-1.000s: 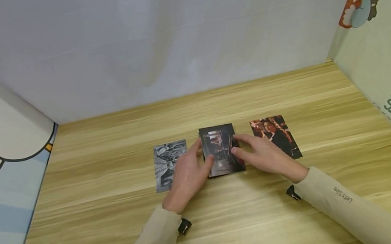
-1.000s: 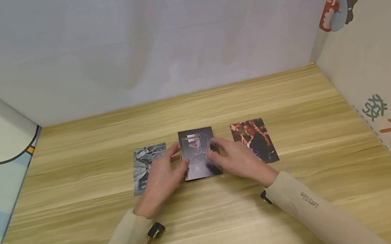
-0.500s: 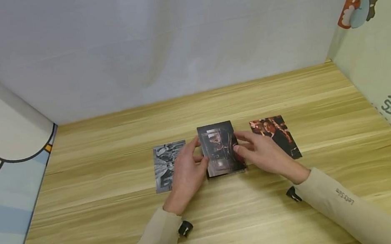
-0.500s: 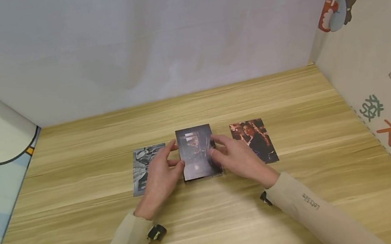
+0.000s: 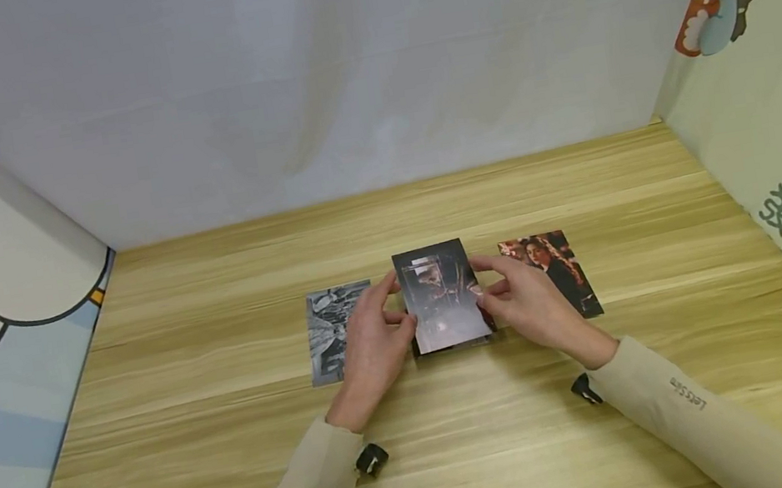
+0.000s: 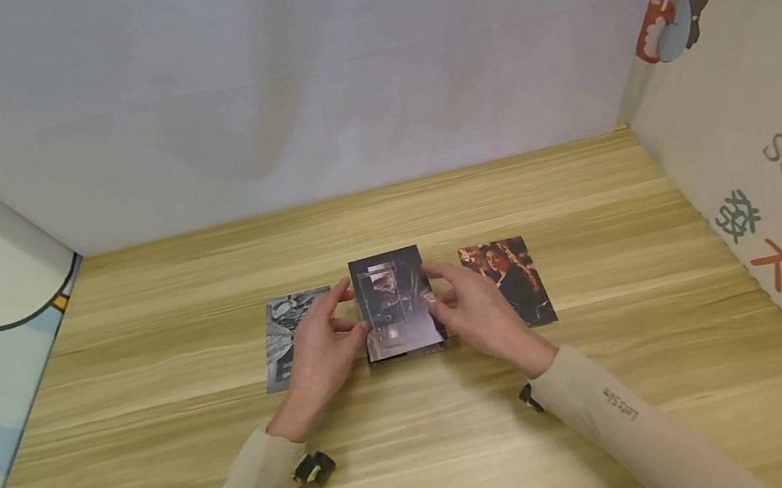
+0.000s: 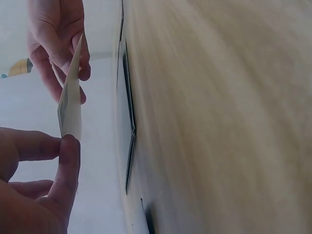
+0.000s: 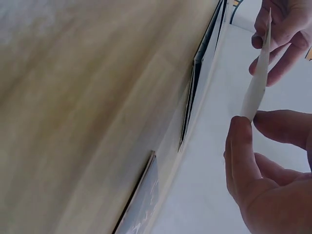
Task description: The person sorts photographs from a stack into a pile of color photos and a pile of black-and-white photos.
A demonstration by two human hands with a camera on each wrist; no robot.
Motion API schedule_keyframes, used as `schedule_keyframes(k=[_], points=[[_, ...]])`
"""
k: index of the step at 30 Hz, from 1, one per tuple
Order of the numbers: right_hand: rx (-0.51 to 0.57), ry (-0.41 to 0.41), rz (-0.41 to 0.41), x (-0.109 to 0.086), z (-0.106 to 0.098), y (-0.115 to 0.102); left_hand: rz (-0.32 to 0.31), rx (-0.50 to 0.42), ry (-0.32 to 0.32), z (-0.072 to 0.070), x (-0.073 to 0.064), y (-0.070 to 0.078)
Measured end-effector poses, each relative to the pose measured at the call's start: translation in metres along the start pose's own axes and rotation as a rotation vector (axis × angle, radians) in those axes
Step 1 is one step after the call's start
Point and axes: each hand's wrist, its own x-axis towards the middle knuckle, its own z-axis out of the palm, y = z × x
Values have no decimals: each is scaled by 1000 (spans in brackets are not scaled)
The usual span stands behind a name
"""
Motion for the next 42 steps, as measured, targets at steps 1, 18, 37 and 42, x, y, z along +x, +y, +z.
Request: schedule_keyframes(k=[1,18,37,42], points=[[1,4,-6,0,0,0,-5,-2,1,0,0,0],[15,48,-28,-1,-5,1,50,-60,46,1,-2,2],[54,61,-33,-6,-16,0,103,-73,51,8,-3,9],[49,65,-10,-8,-20,-1,127,-107,78,10,-2,12]])
